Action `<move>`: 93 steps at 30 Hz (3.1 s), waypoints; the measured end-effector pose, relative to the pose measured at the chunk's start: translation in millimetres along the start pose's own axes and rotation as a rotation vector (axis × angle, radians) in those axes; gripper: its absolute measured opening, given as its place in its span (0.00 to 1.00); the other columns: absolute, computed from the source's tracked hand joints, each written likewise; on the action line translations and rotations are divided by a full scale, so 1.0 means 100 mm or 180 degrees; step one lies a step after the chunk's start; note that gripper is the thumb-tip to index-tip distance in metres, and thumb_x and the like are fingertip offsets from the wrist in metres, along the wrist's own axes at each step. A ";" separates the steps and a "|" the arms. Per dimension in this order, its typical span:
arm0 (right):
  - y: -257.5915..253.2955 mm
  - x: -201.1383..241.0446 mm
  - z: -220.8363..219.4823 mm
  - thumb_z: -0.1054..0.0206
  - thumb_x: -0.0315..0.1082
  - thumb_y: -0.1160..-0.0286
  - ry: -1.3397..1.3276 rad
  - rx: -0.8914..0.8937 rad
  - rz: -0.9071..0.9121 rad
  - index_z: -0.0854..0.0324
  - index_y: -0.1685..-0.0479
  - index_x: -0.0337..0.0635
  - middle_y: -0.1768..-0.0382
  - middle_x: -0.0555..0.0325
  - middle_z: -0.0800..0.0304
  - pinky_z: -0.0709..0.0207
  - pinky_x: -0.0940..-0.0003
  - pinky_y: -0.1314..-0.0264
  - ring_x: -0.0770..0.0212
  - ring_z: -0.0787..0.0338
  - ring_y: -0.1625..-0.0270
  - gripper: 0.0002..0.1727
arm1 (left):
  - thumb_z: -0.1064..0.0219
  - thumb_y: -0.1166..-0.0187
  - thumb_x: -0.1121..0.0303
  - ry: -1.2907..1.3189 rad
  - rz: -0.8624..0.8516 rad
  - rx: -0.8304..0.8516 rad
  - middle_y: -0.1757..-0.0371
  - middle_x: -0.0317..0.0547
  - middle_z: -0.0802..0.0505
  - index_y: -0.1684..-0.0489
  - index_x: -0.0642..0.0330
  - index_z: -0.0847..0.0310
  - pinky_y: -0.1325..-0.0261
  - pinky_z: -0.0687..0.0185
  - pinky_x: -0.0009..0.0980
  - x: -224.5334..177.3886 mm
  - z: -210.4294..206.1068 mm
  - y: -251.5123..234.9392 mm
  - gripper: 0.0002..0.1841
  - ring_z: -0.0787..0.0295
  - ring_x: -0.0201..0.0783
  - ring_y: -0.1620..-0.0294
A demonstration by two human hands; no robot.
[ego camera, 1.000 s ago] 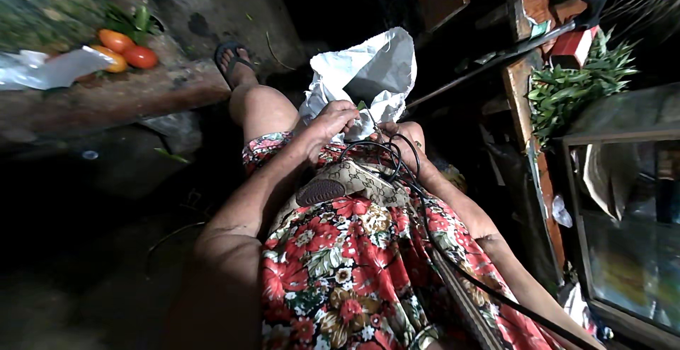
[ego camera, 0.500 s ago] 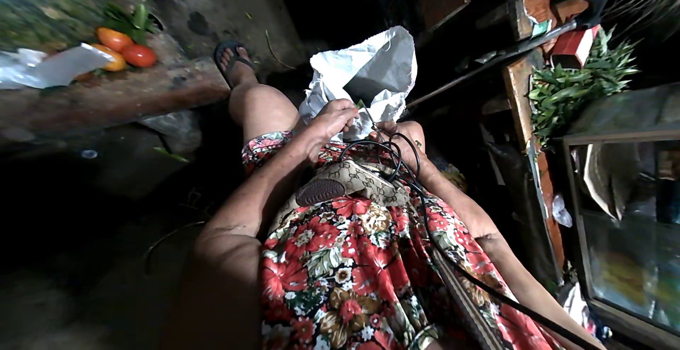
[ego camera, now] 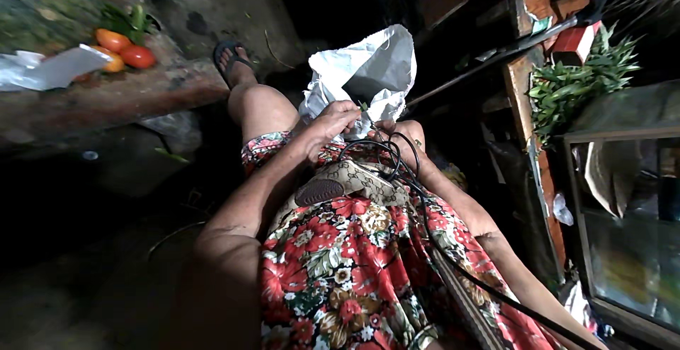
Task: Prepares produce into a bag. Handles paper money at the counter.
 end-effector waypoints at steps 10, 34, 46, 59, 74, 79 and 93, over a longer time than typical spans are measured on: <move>0.02 0.08 0.06 0.32 0.35 0.18 0.0214 -0.0128 -0.0002 0.19 0.38 0.35 0.65 0.60 0.11 0.23 0.77 0.62 0.76 0.18 0.69 0.16 | 0.44 0.10 0.68 0.0056 -0.0022 -0.0036 0.73 0.37 0.20 0.59 0.62 0.19 0.66 0.25 0.25 0.01 0.00 -0.04 0.10 0.24 0.29 0.74; 0.67 0.48 2.24 0.38 0.31 0.19 0.1890 -0.2894 0.0412 0.19 0.36 0.34 0.53 0.45 0.08 0.15 0.53 0.43 0.53 0.08 0.53 0.17 | 0.40 0.13 0.70 -0.0175 0.0301 -0.0516 0.63 0.43 0.11 0.19 0.59 0.31 0.70 0.25 0.24 0.09 0.09 -0.03 0.23 0.21 0.28 0.74; 0.74 0.17 3.31 0.40 0.33 0.18 0.3116 -0.2579 -0.0951 0.21 0.30 0.45 0.42 0.38 0.10 0.20 0.31 0.38 0.34 0.11 0.38 0.19 | 0.38 0.16 0.74 -0.0213 0.0411 -0.0551 0.67 0.41 0.13 0.24 0.65 0.28 0.73 0.23 0.21 0.11 0.10 -0.08 0.21 0.20 0.26 0.77; 1.02 0.14 3.56 0.44 0.36 0.15 0.2404 -0.3655 -0.0378 0.20 0.31 0.38 0.43 0.40 0.09 0.19 0.40 0.35 0.41 0.09 0.40 0.20 | 0.38 0.15 0.73 -0.0259 0.0513 -0.0577 0.67 0.42 0.12 0.25 0.63 0.27 0.73 0.23 0.22 0.14 0.09 -0.13 0.20 0.19 0.27 0.77; 1.25 0.37 3.53 0.38 0.31 0.19 0.2407 -0.4299 0.0513 0.19 0.31 0.36 0.43 0.43 0.09 0.16 0.51 0.34 0.48 0.08 0.42 0.19 | 0.39 0.16 0.75 -0.0194 0.0389 -0.0672 0.72 0.36 0.15 0.27 0.65 0.27 0.77 0.24 0.18 0.08 0.07 -0.12 0.19 0.21 0.23 0.81; 1.28 0.36 3.37 0.34 0.26 0.25 0.2198 -0.4232 0.0843 0.20 0.31 0.33 0.45 0.41 0.09 0.15 0.51 0.38 0.48 0.07 0.45 0.21 | 0.40 0.16 0.77 -0.0138 0.0340 -0.0746 0.74 0.35 0.16 0.28 0.67 0.27 0.79 0.26 0.17 0.12 0.10 -0.09 0.18 0.22 0.22 0.82; 1.13 0.62 2.53 0.35 0.21 0.24 -0.0988 -0.3557 0.1673 0.24 0.32 0.30 0.57 0.52 0.09 0.15 0.71 0.63 0.68 0.12 0.66 0.20 | 0.40 0.15 0.74 -0.0100 0.0265 -0.0714 0.70 0.39 0.16 0.26 0.68 0.29 0.75 0.25 0.20 0.07 0.15 0.00 0.20 0.23 0.25 0.79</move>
Point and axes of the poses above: each hand's wrist, its own y-axis away from the middle knuckle, its own z-axis out of the back of the hand, x = y × z, the point moved 6 cm from there along -y, towards the middle knuckle
